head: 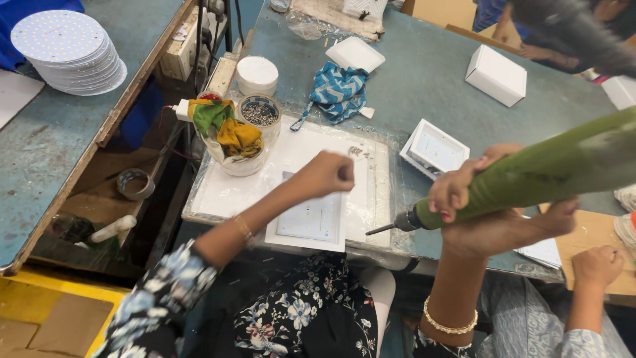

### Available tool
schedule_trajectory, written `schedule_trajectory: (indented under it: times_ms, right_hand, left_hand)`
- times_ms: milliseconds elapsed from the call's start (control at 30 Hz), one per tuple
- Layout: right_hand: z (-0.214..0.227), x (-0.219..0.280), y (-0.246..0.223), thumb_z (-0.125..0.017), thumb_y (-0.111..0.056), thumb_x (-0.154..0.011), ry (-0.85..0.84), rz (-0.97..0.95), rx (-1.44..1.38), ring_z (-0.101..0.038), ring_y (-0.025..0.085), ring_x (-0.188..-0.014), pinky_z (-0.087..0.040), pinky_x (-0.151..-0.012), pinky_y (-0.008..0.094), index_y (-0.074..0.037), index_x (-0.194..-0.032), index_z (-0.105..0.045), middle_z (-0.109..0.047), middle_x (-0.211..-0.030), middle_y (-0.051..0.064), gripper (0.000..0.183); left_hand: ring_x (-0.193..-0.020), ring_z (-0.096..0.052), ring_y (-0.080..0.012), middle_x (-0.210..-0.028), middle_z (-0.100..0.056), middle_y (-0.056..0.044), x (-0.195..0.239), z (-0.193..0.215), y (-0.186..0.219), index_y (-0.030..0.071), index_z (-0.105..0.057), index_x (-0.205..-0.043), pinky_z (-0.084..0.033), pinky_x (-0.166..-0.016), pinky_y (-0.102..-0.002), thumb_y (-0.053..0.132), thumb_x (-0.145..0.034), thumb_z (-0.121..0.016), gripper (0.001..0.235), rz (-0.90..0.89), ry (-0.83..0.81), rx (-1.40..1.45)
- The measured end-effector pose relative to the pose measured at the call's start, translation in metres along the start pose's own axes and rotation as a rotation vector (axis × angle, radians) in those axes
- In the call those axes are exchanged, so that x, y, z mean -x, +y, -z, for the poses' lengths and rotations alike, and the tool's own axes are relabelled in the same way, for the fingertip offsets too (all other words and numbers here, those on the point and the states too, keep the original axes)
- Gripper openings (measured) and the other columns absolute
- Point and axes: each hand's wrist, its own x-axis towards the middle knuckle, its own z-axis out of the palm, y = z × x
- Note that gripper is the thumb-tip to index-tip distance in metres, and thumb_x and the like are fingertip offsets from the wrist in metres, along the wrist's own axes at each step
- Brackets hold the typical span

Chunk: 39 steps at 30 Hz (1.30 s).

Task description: The person uses a green pneumatic screwdriver to fasten screws into a white LED panel frame. They repeatedly pick up screws, align the tool, and drive the screws into the panel while seated at a factory workbench.

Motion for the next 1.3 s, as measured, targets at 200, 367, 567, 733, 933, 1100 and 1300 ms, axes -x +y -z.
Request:
schedule_trajectory:
  times_ms: [200, 367, 567, 733, 933, 1100, 1300]
  right_hand:
    - [-0.022, -0.004, 0.0, -0.028, -0.092, -0.088, -0.086, 0.021, 0.013, -0.048, 0.023, -0.041, -0.045, -0.042, 0.036, 0.006, -0.102, -0.048, -0.051, -0.061, 0.018, 0.101]
    - [-0.044, -0.007, 0.013, -0.021, -0.093, -0.085, -0.099, -0.034, -0.022, -0.046, 0.025, -0.04, -0.045, -0.04, 0.038, 0.006, -0.101, -0.047, -0.051, -0.06, 0.019, 0.103]
    - [-0.055, -0.007, 0.023, -0.018, -0.093, -0.084, -0.098, -0.077, -0.039, -0.044, 0.025, -0.04, -0.044, -0.04, 0.039, 0.006, -0.102, -0.046, -0.051, -0.059, 0.019, 0.104]
    - [-0.055, -0.009, 0.028, -0.02, -0.094, -0.082, -0.104, -0.06, -0.024, -0.045, 0.024, -0.038, -0.045, -0.038, 0.038, 0.006, -0.105, -0.047, -0.051, -0.057, 0.017, 0.105]
    - [-0.05, -0.009, 0.038, -0.022, -0.093, -0.084, -0.145, -0.035, -0.05, -0.05, 0.022, -0.04, -0.047, -0.039, 0.036, 0.004, -0.103, -0.048, -0.054, -0.059, 0.017, 0.103]
    - [-0.049, -0.001, 0.08, -0.03, -0.091, -0.084, -0.171, 0.012, -0.123, -0.061, 0.021, -0.049, -0.05, -0.044, 0.033, 0.004, -0.112, -0.051, -0.061, -0.068, 0.017, 0.101]
    - [-0.056, 0.016, 0.125, -0.043, -0.078, -0.087, -0.111, -0.075, -0.096, -0.059, 0.023, -0.054, -0.049, -0.045, 0.037, 0.001, -0.111, -0.049, -0.06, -0.079, 0.015, 0.083]
  left_hand:
    - [-0.075, -0.071, -0.0116, -0.081, -0.075, -0.004, 0.106, 0.005, 0.043, 0.003, -0.066, -0.091, -0.057, -0.074, -0.027, 0.011, -0.083, -0.08, 0.017, 0.052, 0.04, 0.332]
    - [-0.091, -0.079, -0.0153, -0.089, -0.082, -0.009, 0.135, 0.005, 0.055, 0.005, -0.058, -0.1, -0.056, -0.089, -0.031, 0.011, -0.084, -0.081, 0.029, 0.101, 0.178, 0.41]
    - [-0.096, -0.08, -0.0166, -0.091, -0.082, -0.01, 0.143, -0.002, 0.052, 0.006, -0.056, -0.104, -0.056, -0.094, -0.031, 0.01, -0.086, -0.079, 0.029, 0.081, 0.239, 0.477]
    - [-0.091, -0.077, -0.015, -0.089, -0.082, -0.01, 0.145, -0.001, 0.051, 0.005, -0.054, -0.105, -0.053, -0.093, -0.031, 0.008, -0.085, -0.079, 0.032, 0.095, 0.26, 0.495]
    - [-0.095, -0.078, -0.0142, -0.094, -0.082, -0.01, 0.144, 0.005, 0.049, 0.005, -0.055, -0.105, -0.055, -0.096, -0.031, 0.008, -0.087, -0.076, 0.028, 0.11, 0.219, 0.593]
    - [-0.103, -0.069, -0.0207, -0.109, -0.073, -0.015, 0.155, 0.03, 0.043, 0.003, -0.059, -0.115, -0.055, -0.086, -0.035, 0.012, -0.083, -0.08, 0.039, 0.055, 0.435, 0.198]
    - [-0.066, -0.072, -0.0246, -0.081, -0.071, -0.014, 0.164, 0.042, 0.039, 0.003, -0.059, -0.115, -0.054, -0.06, -0.037, 0.029, -0.094, -0.068, 0.034, 0.548, 0.535, 0.01]
